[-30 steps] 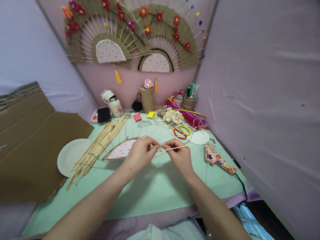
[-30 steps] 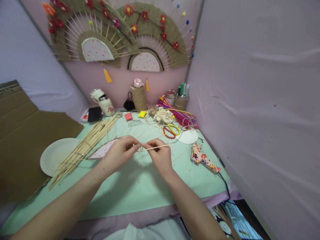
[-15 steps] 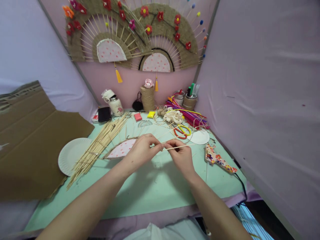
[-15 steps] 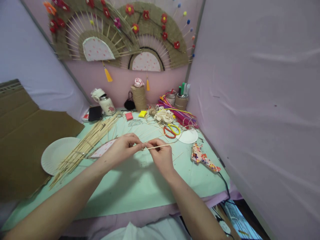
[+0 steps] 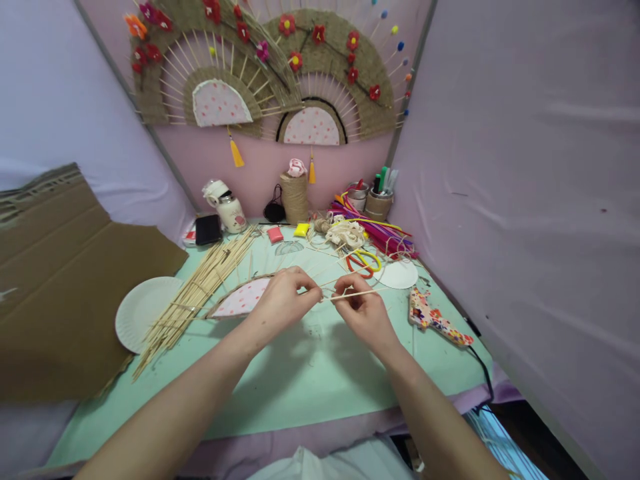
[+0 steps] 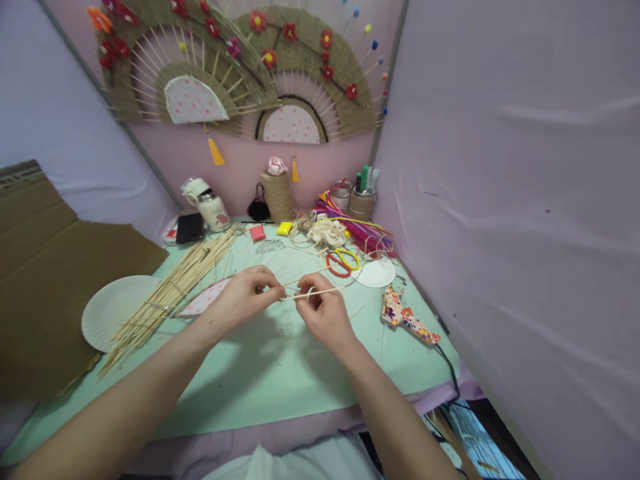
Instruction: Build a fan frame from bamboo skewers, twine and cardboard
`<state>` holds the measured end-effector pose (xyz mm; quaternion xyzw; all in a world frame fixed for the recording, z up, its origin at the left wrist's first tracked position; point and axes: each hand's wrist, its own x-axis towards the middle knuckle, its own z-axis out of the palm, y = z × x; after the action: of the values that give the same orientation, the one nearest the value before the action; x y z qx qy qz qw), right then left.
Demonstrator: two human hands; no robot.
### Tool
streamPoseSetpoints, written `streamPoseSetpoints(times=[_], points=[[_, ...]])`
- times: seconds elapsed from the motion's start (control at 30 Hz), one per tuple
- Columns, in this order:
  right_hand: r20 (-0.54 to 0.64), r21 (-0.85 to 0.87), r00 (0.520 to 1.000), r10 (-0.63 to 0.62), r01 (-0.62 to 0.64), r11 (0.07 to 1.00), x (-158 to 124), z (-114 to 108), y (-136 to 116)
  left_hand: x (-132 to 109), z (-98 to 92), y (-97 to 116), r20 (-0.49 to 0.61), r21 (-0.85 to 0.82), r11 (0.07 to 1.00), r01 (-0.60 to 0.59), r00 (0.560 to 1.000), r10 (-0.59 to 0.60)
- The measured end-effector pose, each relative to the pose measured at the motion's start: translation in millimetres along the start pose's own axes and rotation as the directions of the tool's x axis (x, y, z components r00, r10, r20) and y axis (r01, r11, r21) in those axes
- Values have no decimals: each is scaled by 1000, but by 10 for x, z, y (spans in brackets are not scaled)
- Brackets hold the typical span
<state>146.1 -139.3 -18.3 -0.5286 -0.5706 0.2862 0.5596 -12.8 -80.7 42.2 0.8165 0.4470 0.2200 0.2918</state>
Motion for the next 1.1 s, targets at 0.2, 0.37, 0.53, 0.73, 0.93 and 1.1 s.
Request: streamPoseSetpoints(times=[0.2, 0.37, 0.53, 0.73, 0.93, 1.1], points=[[65, -2, 997, -45, 45, 999, 10, -11, -39, -6, 4, -32, -13, -12, 1000, 26, 1000, -26], [33, -8, 999, -7, 8, 1000, -7, 22, -14, -14, 0, -45, -26, -9, 1000, 29, 999, -29], [8, -76, 998, -64, 65, 995, -8, 25, 37, -29, -7, -19, -20, -18, 999, 32, 999, -32], [-5, -93, 993, -117, 116, 989, -4, 19, -5, -38, -7, -11, -33, -28, 999, 32, 999, -33], [45, -86, 994, -99, 103, 991, -39, 20, -29, -52, -11, -12, -105, 21, 999, 30, 994, -28], [72, -90, 992, -106, 112, 990, -51, 7, -32, -94, 1, -6, -115, 21, 1000, -21, 993, 23]])
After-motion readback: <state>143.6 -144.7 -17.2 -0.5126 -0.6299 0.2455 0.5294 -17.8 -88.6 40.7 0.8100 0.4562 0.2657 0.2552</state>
